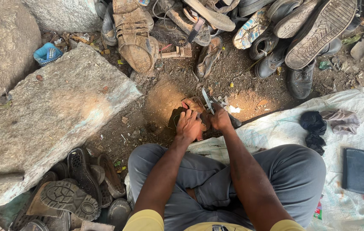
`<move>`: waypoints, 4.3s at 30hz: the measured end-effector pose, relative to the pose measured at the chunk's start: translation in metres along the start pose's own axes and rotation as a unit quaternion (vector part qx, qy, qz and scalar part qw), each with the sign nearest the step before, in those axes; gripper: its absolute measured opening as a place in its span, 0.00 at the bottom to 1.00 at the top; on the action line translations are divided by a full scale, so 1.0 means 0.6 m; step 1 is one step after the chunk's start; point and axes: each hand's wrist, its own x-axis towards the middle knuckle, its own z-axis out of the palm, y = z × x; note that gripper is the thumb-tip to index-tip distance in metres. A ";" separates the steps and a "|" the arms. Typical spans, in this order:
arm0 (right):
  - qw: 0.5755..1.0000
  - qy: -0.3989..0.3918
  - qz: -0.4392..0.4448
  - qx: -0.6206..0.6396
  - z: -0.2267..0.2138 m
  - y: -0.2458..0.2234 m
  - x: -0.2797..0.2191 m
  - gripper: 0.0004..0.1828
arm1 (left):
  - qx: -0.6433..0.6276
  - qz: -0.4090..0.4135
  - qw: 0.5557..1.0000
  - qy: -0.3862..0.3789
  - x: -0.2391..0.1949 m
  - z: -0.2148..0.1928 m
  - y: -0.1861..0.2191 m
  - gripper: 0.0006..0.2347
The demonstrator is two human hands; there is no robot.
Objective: The person sits on the ground and uses a knife to scrape and clean the soles and edges of several worn shoes. They handle multiple shoes one at a time, turning them over to work on different areas.
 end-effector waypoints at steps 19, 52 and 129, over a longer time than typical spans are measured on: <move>0.950 0.148 0.104 0.255 -0.006 -0.054 -0.013 0.25 | -0.101 -0.149 0.980 0.085 0.026 -0.016 -0.032 0.21; 0.984 -0.093 0.153 -0.010 0.038 -0.150 -0.086 0.20 | -0.313 -0.228 0.871 0.302 0.077 0.048 -0.078 0.14; 0.980 0.003 0.196 0.042 0.045 -0.105 -0.111 0.21 | -0.118 -0.233 0.962 -0.082 -0.040 -0.052 -0.060 0.24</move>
